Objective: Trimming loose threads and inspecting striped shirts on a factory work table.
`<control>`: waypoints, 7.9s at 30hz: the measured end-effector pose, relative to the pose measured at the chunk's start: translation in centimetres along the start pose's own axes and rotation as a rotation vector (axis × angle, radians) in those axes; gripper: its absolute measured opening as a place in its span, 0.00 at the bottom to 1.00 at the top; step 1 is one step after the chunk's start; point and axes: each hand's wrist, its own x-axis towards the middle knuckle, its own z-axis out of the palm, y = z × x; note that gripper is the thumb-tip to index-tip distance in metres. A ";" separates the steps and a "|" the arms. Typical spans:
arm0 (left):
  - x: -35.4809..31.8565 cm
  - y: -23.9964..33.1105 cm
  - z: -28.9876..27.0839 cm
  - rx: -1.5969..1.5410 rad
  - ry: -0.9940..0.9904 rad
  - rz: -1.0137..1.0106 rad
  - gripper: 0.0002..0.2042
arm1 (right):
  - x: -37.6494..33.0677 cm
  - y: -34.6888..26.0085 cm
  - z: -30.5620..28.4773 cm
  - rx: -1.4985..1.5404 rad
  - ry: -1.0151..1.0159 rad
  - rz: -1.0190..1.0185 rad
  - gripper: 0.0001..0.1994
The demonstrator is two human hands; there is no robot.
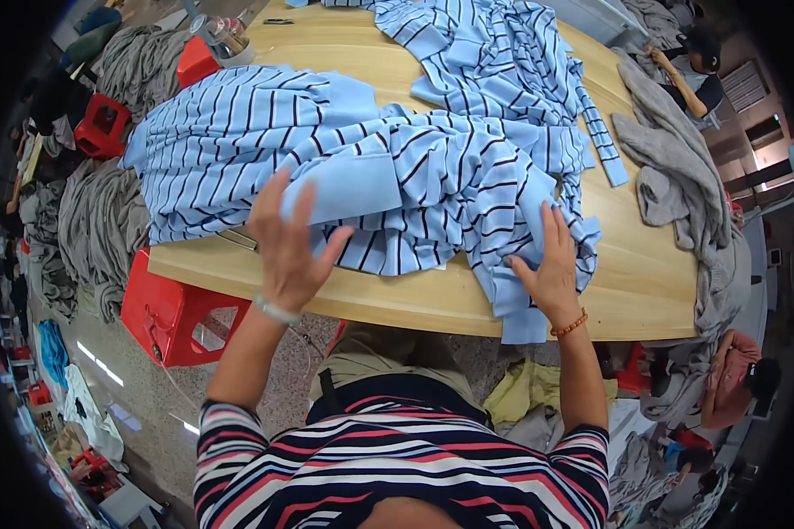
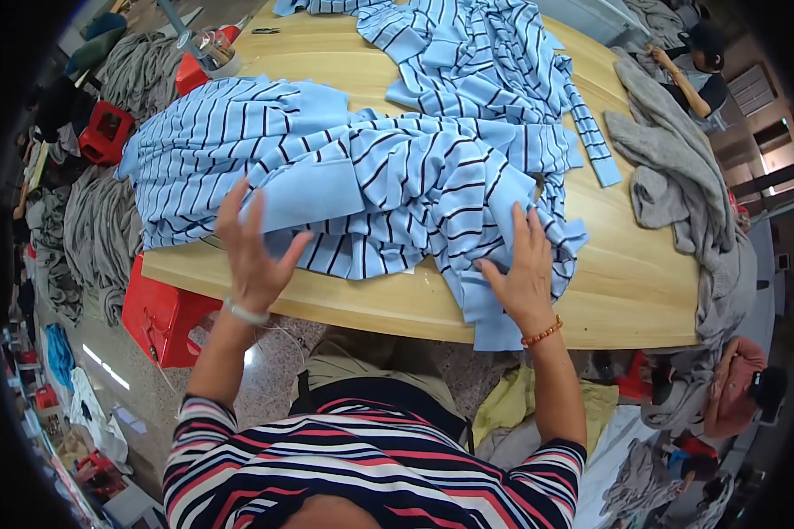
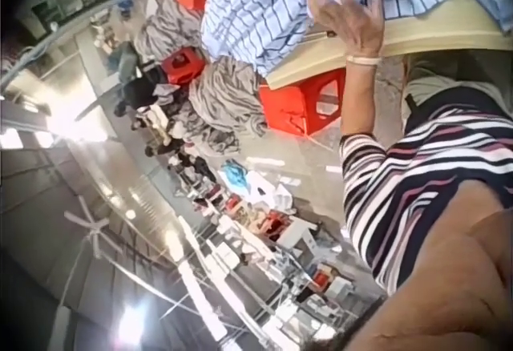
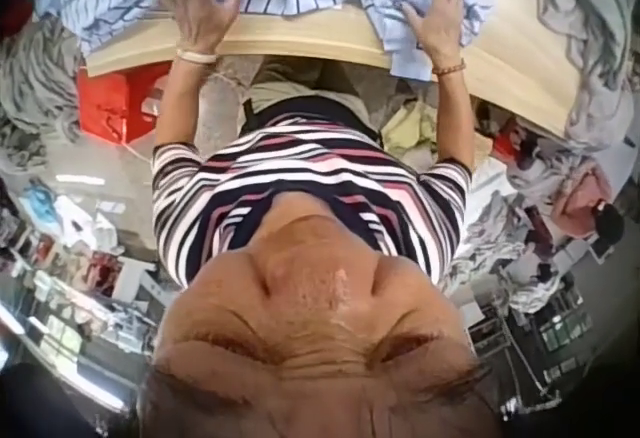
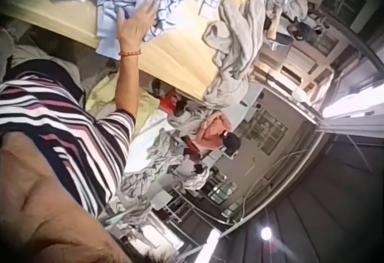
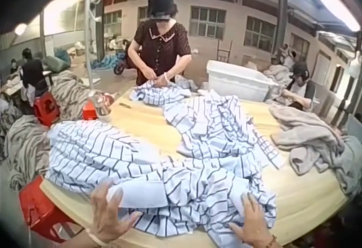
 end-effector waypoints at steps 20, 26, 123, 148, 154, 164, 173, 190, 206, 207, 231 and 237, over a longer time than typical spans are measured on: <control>-4.1 -17.1 -1.5 0.129 -0.254 -0.411 0.26 | 5.4 9.8 -10.4 -0.138 0.363 0.041 0.12; -4.6 1.7 -2.4 -0.118 -0.327 -0.175 0.22 | 0.5 3.7 -4.5 0.068 0.332 -0.158 0.21; -6.9 5.1 4.8 -0.699 -0.495 -0.558 0.02 | -6.0 -14.4 3.0 0.088 -0.170 -0.077 0.19; -4.8 1.9 1.5 -0.494 -0.670 -0.501 0.13 | -7.5 -11.2 2.4 0.667 -0.213 0.226 0.17; -5.7 -0.3 -1.3 -0.691 -0.848 -0.631 0.15 | -7.9 -13.1 2.4 0.636 -0.191 0.081 0.17; -8.3 0.4 -0.1 -0.916 -0.526 -0.877 0.08 | -5.6 -16.6 4.7 0.451 -0.096 -0.082 0.15; -8.8 1.2 0.3 -0.812 -0.456 -0.712 0.05 | -4.8 -18.0 4.8 0.260 -0.210 -0.029 0.14; -7.3 2.7 -0.5 -1.531 -0.313 -1.360 0.10 | -4.5 -17.1 7.1 0.557 0.062 -0.231 0.18; -7.9 1.9 0.7 -1.393 -0.373 -1.365 0.10 | -3.4 -18.0 7.1 0.331 0.010 -0.233 0.18; -7.7 2.0 0.5 -1.425 -0.401 -1.359 0.10 | -3.2 -17.9 7.2 0.382 0.001 -0.197 0.18; -10.9 -2.3 -4.7 -1.347 -0.386 -1.322 0.10 | -4.6 -12.3 -0.8 0.988 -0.649 0.239 0.14; -9.7 -0.4 -4.3 -1.195 -0.327 -1.202 0.11 | -4.6 -17.3 1.2 0.726 -0.416 -0.023 0.14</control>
